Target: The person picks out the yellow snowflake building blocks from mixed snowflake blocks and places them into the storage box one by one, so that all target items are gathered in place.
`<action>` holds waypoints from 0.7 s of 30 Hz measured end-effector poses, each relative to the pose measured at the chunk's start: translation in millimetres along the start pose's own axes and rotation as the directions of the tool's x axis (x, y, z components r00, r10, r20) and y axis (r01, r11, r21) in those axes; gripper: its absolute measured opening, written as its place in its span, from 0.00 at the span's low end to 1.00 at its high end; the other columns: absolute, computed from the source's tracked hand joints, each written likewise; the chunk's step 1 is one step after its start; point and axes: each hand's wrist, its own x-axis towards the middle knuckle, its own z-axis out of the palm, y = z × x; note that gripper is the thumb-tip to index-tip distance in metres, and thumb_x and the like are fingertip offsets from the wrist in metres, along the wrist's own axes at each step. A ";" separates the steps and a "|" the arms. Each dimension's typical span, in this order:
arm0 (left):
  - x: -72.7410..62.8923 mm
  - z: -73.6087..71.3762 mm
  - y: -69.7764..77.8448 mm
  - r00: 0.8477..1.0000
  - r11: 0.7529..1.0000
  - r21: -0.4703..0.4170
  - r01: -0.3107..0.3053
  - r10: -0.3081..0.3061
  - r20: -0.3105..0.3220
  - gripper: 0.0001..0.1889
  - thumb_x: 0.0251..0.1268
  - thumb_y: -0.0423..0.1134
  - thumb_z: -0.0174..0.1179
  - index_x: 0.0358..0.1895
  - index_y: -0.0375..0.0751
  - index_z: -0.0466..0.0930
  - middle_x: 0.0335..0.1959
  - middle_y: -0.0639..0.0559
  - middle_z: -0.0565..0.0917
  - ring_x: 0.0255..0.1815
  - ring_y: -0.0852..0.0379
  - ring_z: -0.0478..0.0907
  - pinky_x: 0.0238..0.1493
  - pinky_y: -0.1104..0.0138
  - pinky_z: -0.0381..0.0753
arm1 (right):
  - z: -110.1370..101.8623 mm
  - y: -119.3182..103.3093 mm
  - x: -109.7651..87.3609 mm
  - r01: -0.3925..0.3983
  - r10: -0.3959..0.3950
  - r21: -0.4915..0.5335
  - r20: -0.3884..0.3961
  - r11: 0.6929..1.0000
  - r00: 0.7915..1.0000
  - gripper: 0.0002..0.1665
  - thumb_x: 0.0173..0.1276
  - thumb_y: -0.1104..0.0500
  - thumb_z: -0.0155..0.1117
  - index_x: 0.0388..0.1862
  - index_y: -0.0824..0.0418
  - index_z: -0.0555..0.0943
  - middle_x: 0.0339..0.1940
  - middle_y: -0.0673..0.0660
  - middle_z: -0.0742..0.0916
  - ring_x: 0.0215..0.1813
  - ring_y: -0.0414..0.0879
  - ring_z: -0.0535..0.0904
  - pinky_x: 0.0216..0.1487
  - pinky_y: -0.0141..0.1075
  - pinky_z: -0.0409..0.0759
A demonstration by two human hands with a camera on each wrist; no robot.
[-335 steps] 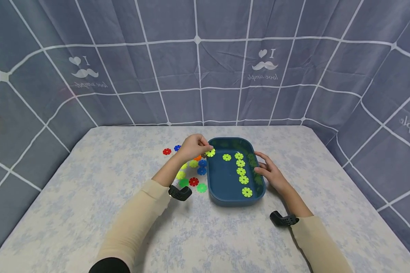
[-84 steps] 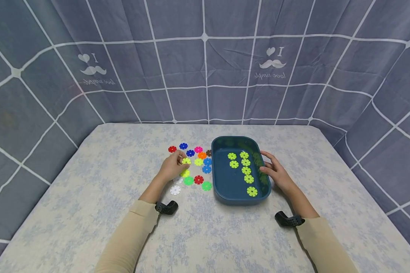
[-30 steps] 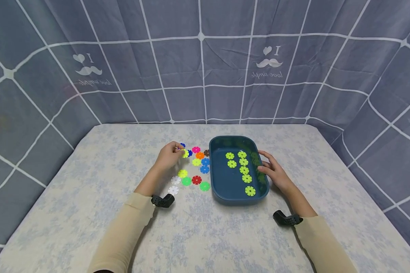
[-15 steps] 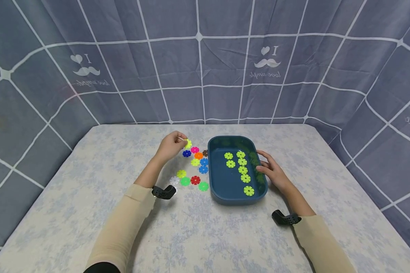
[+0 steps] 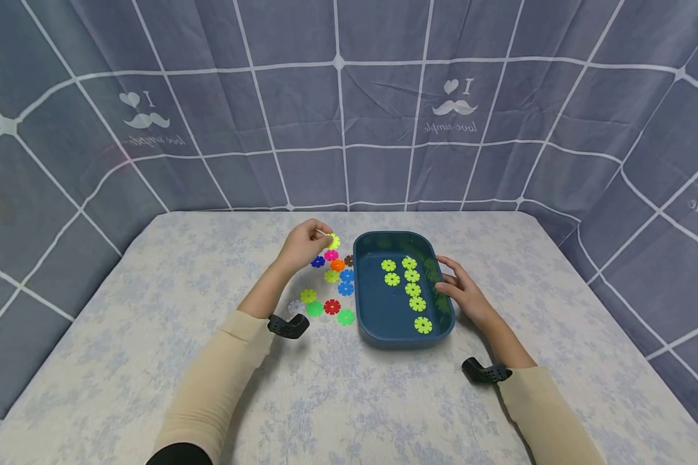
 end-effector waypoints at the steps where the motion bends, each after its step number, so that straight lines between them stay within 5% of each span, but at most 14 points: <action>1: 0.2 1.7 0.8 1.000 1.000 0.000 -0.002 0.002 0.004 0.10 0.72 0.37 0.56 0.49 0.35 0.76 0.36 0.42 0.79 0.30 0.51 0.70 0.32 0.64 0.71 | -0.2 0.4 0.0 0.003 -0.003 -0.002 0.001 1.000 1.000 0.37 0.77 0.62 0.50 0.79 0.59 0.48 0.70 0.73 0.68 0.70 0.66 0.63 0.65 0.61 0.61; 15: 0.1 23.9 14.8 0.995 0.997 -0.056 -0.045 0.050 0.089 0.09 0.72 0.36 0.56 0.50 0.35 0.76 0.38 0.40 0.80 0.29 0.51 0.70 0.30 0.65 0.70 | 0.9 -0.6 -0.9 -0.002 0.002 0.011 0.002 1.000 1.000 0.38 0.77 0.62 0.51 0.79 0.59 0.48 0.70 0.73 0.67 0.70 0.66 0.63 0.65 0.63 0.59; 21: 2.9 34.5 19.6 0.991 0.995 -0.087 -0.054 0.064 0.116 0.10 0.72 0.36 0.56 0.50 0.35 0.76 0.36 0.42 0.81 0.33 0.41 0.77 0.37 0.56 0.78 | 0.8 0.4 -0.1 -0.004 0.004 0.008 0.001 1.000 1.000 0.37 0.77 0.63 0.50 0.79 0.59 0.47 0.69 0.74 0.69 0.68 0.67 0.65 0.64 0.62 0.61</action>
